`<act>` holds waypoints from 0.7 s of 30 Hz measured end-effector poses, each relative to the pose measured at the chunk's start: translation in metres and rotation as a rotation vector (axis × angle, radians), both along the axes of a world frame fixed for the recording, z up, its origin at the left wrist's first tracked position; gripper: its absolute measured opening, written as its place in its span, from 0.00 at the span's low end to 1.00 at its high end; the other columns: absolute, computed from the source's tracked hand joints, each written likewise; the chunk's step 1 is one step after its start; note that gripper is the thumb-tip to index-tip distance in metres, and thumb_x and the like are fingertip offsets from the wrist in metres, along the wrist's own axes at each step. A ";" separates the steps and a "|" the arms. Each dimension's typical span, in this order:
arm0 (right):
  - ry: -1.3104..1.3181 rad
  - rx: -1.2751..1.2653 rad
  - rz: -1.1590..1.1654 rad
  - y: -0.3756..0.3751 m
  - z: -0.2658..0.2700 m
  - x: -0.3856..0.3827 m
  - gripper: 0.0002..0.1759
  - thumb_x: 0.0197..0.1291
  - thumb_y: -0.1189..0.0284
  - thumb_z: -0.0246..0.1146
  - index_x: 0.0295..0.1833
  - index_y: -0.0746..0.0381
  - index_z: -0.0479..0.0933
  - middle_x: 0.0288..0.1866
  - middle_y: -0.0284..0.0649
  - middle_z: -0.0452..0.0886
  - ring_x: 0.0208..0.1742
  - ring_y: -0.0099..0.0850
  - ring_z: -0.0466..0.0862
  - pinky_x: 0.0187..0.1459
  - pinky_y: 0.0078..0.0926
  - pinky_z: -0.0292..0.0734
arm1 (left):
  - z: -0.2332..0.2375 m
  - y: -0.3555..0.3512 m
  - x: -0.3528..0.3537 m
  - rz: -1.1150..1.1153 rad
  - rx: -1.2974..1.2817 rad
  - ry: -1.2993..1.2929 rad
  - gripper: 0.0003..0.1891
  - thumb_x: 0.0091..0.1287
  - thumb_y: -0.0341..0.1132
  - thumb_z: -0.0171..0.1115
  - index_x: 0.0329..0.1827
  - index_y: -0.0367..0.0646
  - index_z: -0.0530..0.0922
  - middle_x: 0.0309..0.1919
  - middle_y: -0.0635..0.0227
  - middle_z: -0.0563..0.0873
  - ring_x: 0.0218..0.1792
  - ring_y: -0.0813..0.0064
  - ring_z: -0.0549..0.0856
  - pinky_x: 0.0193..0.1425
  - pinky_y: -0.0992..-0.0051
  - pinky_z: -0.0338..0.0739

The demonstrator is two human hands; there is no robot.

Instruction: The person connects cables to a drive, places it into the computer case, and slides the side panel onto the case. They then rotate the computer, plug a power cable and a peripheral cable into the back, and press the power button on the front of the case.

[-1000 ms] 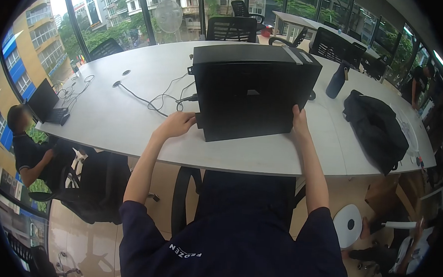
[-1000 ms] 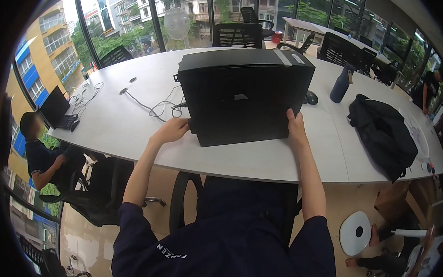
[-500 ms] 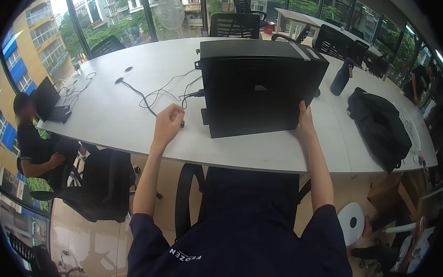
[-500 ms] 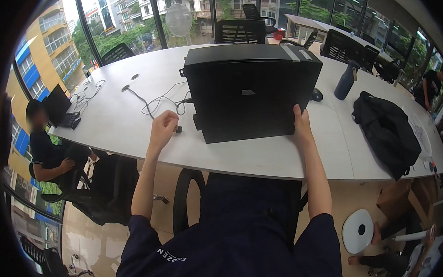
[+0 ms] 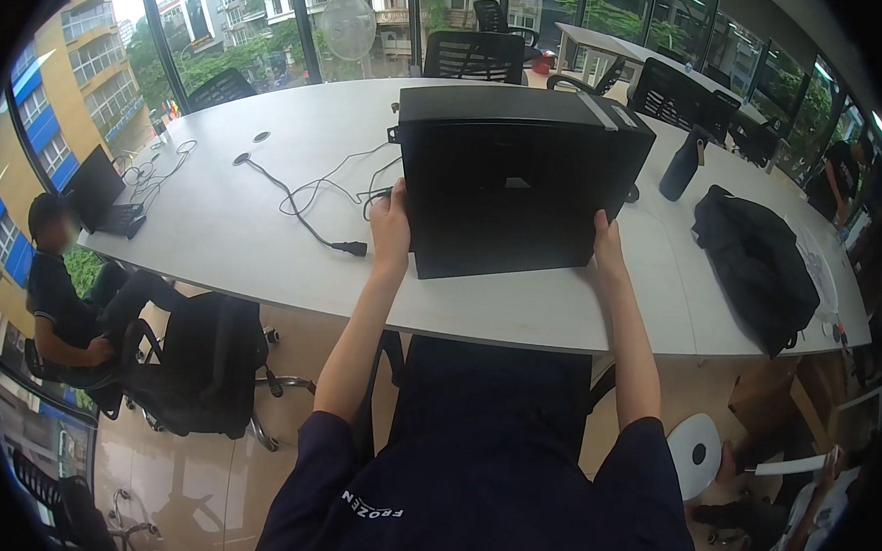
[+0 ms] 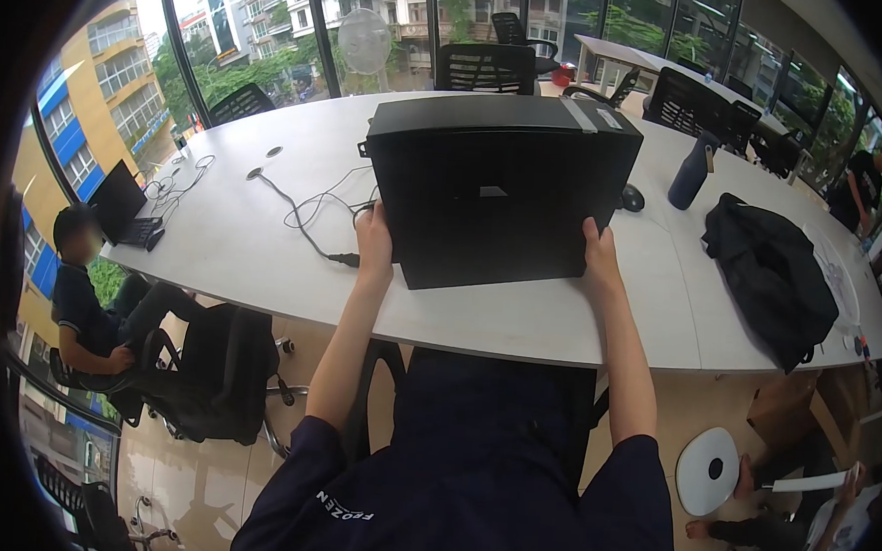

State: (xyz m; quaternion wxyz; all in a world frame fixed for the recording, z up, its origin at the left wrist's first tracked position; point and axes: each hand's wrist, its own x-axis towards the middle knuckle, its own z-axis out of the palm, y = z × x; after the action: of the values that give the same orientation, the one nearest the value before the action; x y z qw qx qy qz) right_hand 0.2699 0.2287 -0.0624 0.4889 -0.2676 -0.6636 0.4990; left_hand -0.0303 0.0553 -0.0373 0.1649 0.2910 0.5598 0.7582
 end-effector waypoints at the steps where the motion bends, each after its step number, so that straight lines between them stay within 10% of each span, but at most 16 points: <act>1: 0.016 0.012 -0.006 -0.003 0.002 -0.001 0.50 0.67 0.32 0.58 0.67 0.73 0.71 0.60 0.47 0.82 0.60 0.35 0.83 0.61 0.32 0.78 | -0.002 0.002 0.003 0.016 0.046 -0.024 0.30 0.81 0.52 0.55 0.23 0.37 0.76 0.19 0.78 0.73 0.22 0.84 0.69 0.28 0.73 0.63; 8: -0.008 -0.032 -0.013 -0.004 0.003 0.001 0.47 0.68 0.34 0.58 0.64 0.72 0.72 0.57 0.46 0.83 0.58 0.34 0.84 0.59 0.32 0.79 | 0.002 0.002 0.016 0.013 0.198 -0.129 0.27 0.83 0.49 0.53 0.41 0.29 0.85 0.27 0.73 0.82 0.28 0.83 0.75 0.34 0.77 0.69; 21: -0.052 -0.025 -0.066 0.004 -0.002 0.001 0.50 0.67 0.32 0.56 0.68 0.72 0.69 0.58 0.46 0.83 0.58 0.34 0.84 0.58 0.31 0.79 | -0.019 -0.005 -0.012 0.050 0.181 -0.286 0.20 0.78 0.50 0.52 0.27 0.50 0.67 0.20 0.80 0.66 0.21 0.84 0.65 0.27 0.80 0.57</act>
State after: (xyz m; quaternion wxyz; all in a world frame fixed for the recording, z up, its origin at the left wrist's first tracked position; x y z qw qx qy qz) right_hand 0.2713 0.2327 -0.0645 0.4843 -0.3082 -0.6605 0.4840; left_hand -0.0424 0.0507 -0.0560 0.1972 0.1799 0.4672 0.8429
